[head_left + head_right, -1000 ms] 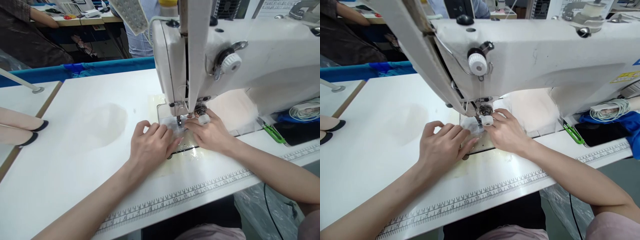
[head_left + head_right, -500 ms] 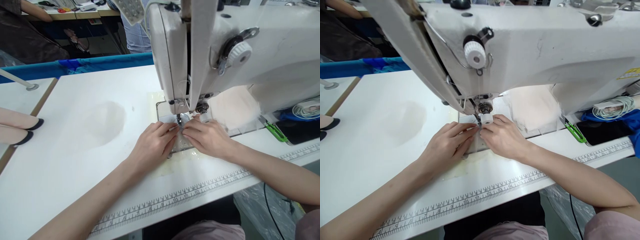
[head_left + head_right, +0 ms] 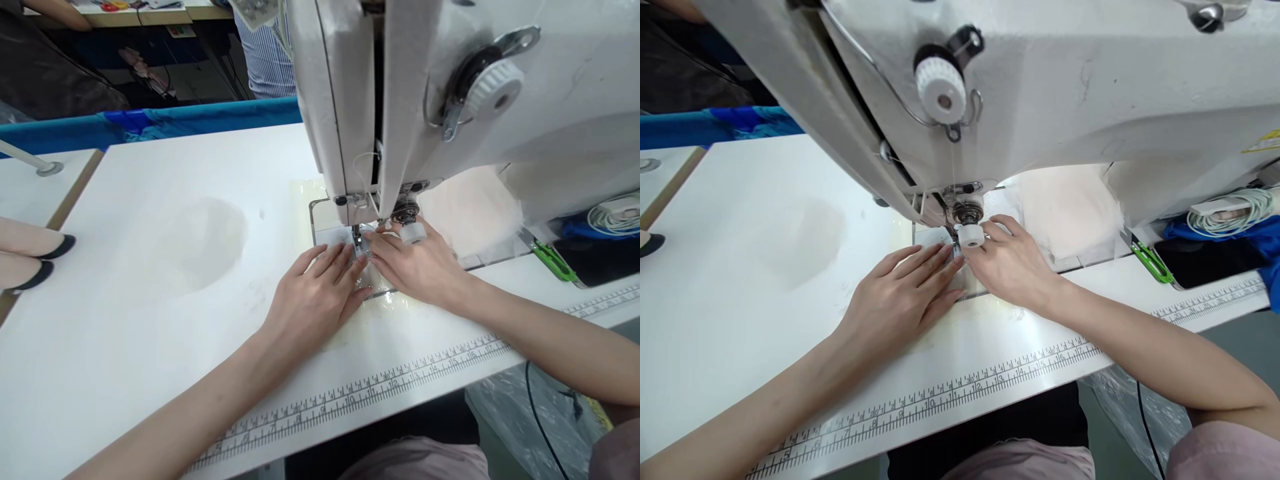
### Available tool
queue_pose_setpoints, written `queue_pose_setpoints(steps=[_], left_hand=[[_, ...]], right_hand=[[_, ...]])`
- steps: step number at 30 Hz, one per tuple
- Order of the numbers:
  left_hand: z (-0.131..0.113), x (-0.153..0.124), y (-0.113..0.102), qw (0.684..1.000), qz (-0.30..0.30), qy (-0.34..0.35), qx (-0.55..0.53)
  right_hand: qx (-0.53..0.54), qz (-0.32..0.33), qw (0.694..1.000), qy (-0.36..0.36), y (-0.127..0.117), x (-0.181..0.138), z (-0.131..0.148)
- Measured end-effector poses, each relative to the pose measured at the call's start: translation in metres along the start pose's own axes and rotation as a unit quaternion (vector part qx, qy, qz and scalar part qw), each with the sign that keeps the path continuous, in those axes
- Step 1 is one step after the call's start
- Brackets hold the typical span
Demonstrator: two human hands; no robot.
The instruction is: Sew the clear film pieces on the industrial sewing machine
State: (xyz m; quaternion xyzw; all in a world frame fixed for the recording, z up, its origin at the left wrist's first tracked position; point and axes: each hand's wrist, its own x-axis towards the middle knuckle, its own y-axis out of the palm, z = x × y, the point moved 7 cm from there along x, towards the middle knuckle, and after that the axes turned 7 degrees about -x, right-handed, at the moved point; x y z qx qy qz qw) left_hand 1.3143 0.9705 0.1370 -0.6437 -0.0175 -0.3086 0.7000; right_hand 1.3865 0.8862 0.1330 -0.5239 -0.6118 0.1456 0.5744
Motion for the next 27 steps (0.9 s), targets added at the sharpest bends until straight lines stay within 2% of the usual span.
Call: queue_pose_setpoints(steps=[22, 27], left_hand=[[0.003, 0.000, 0.004, 0.999, -0.002, -0.018, -0.028], [-0.002, -0.002, -0.007, 0.999, -0.030, 0.022, -0.040]], right_hand=[[0.024, -0.021, 0.999, -0.011, -0.002, 0.000, 0.000], [0.074, -0.063, 0.994, -0.050, -0.010, -0.005, 0.003]])
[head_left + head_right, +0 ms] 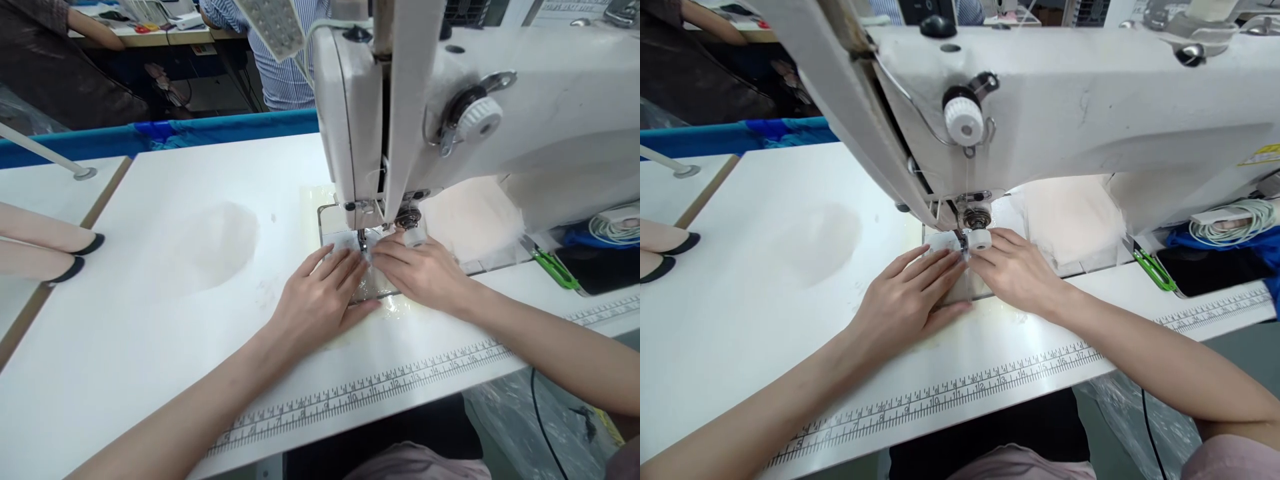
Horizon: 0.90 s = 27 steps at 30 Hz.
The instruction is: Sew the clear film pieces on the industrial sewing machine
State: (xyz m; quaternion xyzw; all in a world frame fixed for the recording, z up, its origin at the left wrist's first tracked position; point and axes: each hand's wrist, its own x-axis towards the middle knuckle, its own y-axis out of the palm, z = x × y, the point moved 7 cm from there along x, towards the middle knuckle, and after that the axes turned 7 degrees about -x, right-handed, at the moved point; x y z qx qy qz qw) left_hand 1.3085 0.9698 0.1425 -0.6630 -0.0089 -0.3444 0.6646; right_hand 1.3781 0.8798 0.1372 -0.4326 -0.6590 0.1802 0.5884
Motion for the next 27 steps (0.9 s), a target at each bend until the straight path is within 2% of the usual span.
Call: queue_pose_setpoints(steps=[3, 6, 10, 13, 17, 27], left_hand=[[-0.005, -0.003, -0.008, 0.999, -0.013, 0.042, -0.026], [-0.007, -0.007, -0.009, 0.998, -0.011, 0.055, -0.022], [-0.005, -0.007, -0.007, 0.999, -0.021, 0.037, -0.033], [-0.005, -0.007, -0.006, 0.999, -0.020, 0.025, -0.032], [-0.008, -0.010, -0.002, 0.999, 0.016, 0.045, -0.028], [-0.011, -0.012, -0.003, 0.998, 0.014, 0.056, -0.012]], right_hand=[[0.050, -0.017, 0.998, -0.020, -0.006, -0.003, 0.001], [0.095, 0.009, 0.995, -0.021, -0.006, -0.006, 0.000], [0.059, 0.040, 0.997, -0.036, -0.004, -0.008, 0.004], [0.022, 0.010, 0.998, -0.049, -0.007, -0.007, 0.008], [0.023, -0.037, 0.997, -0.068, -0.014, -0.006, 0.012], [0.054, -0.047, 0.994, -0.085, -0.015, -0.007, 0.016]])
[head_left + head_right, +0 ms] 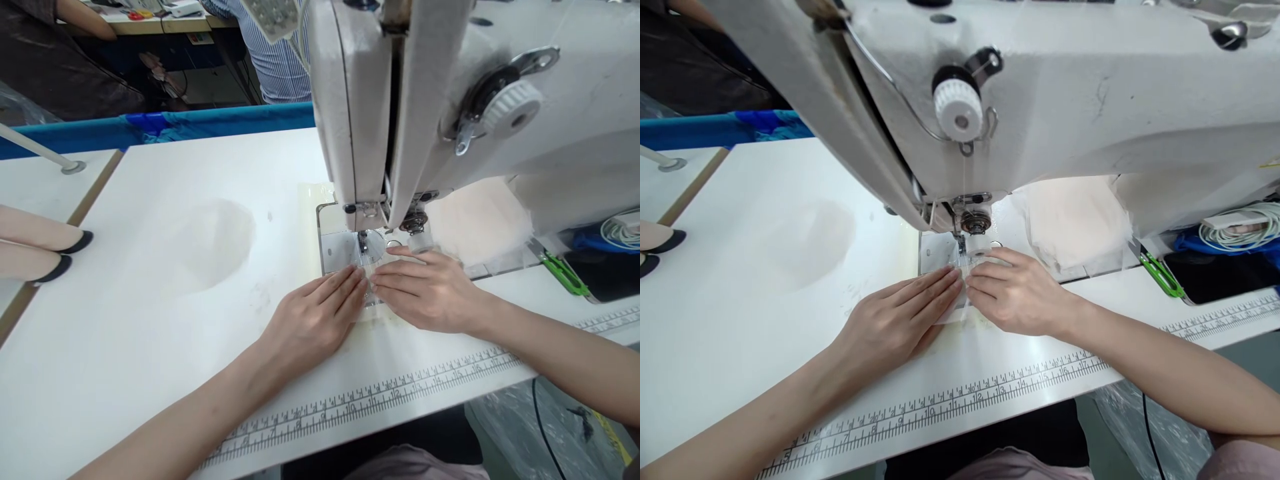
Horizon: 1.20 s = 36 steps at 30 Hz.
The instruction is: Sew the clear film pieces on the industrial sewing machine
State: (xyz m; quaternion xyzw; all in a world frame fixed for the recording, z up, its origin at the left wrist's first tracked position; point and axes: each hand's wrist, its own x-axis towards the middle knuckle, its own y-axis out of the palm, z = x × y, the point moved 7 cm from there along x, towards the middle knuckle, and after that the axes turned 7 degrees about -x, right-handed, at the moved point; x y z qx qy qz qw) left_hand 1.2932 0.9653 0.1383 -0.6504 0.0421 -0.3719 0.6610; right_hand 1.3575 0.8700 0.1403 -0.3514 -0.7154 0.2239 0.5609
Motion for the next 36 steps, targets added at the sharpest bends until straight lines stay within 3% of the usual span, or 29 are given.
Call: queue_pose_setpoints(steps=[16, 23, 30, 36], left_hand=[[0.013, 0.004, 0.003, 0.999, -0.003, -0.035, -0.005], [0.006, 0.001, 0.001, 1.000, 0.001, -0.015, 0.011], [0.014, 0.005, 0.004, 0.999, -0.006, -0.039, 0.025], [0.004, 0.004, -0.002, 0.999, -0.012, -0.041, 0.031]], right_hand=[[-0.011, -0.004, 1.000, 0.012, 0.005, 0.001, -0.010], [-0.032, -0.005, 0.999, 0.014, 0.004, 0.000, -0.007], [-0.041, 0.008, 0.999, 0.028, 0.010, -0.002, -0.011], [-0.054, 0.007, 0.998, 0.029, 0.007, -0.002, -0.007]])
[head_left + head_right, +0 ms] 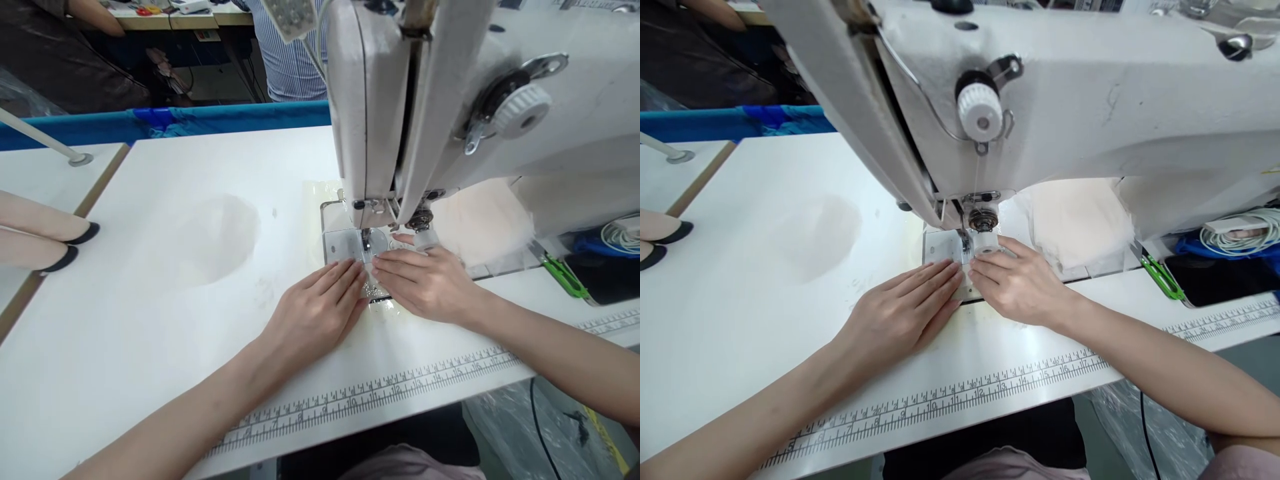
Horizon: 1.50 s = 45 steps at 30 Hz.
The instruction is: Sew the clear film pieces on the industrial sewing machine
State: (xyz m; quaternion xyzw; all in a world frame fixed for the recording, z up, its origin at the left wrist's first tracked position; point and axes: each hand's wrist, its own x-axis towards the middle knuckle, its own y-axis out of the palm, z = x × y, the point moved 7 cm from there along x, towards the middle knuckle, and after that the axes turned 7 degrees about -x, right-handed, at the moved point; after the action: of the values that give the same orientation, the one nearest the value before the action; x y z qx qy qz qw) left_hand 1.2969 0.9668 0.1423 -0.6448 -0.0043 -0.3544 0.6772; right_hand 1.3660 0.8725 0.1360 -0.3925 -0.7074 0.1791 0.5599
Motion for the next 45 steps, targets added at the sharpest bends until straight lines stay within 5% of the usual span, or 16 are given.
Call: queue_pose_setpoints(steps=[26, 45], left_hand=[[0.023, 0.000, 0.015, 0.996, 0.022, -0.083, 0.004], [0.047, 0.002, 0.027, 0.983, 0.057, -0.168, -0.057]], right_hand=[[-0.031, 0.077, 0.995, 0.058, 0.016, 0.003, -0.008], [-0.015, 0.067, 0.996, 0.054, 0.011, 0.003, -0.014]])
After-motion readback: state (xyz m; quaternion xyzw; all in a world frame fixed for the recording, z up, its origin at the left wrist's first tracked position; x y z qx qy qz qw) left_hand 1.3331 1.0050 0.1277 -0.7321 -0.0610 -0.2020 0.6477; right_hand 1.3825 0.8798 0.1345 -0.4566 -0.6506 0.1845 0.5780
